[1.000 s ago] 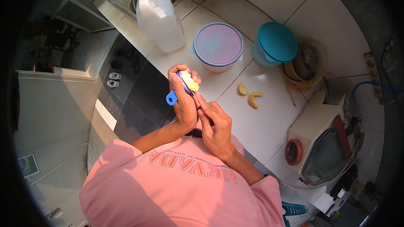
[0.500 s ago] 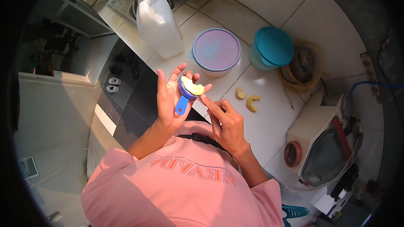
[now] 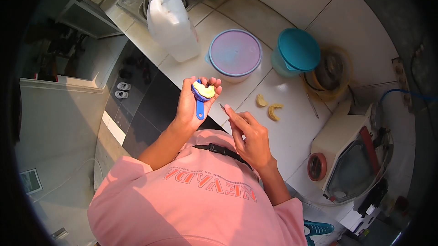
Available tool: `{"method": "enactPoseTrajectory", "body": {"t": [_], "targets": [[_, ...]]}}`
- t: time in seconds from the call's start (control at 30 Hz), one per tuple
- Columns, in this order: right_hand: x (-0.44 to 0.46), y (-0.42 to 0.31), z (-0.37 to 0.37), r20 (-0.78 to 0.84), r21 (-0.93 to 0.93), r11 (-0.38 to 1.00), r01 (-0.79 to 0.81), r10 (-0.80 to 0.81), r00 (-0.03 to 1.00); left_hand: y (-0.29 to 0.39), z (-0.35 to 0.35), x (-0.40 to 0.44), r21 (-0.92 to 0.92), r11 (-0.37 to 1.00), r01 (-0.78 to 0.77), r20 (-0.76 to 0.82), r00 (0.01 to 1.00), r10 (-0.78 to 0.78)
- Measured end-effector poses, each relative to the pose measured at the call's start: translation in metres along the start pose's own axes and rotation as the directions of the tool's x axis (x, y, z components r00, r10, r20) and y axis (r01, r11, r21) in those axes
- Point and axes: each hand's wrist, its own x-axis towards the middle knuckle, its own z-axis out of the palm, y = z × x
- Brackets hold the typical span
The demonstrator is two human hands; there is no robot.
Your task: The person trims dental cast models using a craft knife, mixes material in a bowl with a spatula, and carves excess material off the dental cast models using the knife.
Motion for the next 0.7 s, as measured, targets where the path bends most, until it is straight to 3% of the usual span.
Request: {"method": "enactPoseTrajectory", "body": {"t": [0.07, 0.4, 0.7], "targets": [[0.006, -0.006, 0.007, -0.003, 0.087, 0.996, 0.02, -0.02, 1.0, -0.003, 0.006, -0.003, 0.041, 0.999, -0.006, -0.003, 1.0, 0.006], [0.015, 0.0, 0.027, -0.014, 0.016, 0.994, 0.107, -0.107, 0.994, -0.013, 0.018, -0.01, 0.122, 0.99, -0.064, -0.062, 0.995, 0.072], [0.007, 0.004, 0.049, -0.199, 0.063, 0.989, 0.131, -0.116, 0.973, -0.017, 0.022, -0.008, 0.005, 0.993, -0.116, -0.044, 0.992, 0.116]]}}
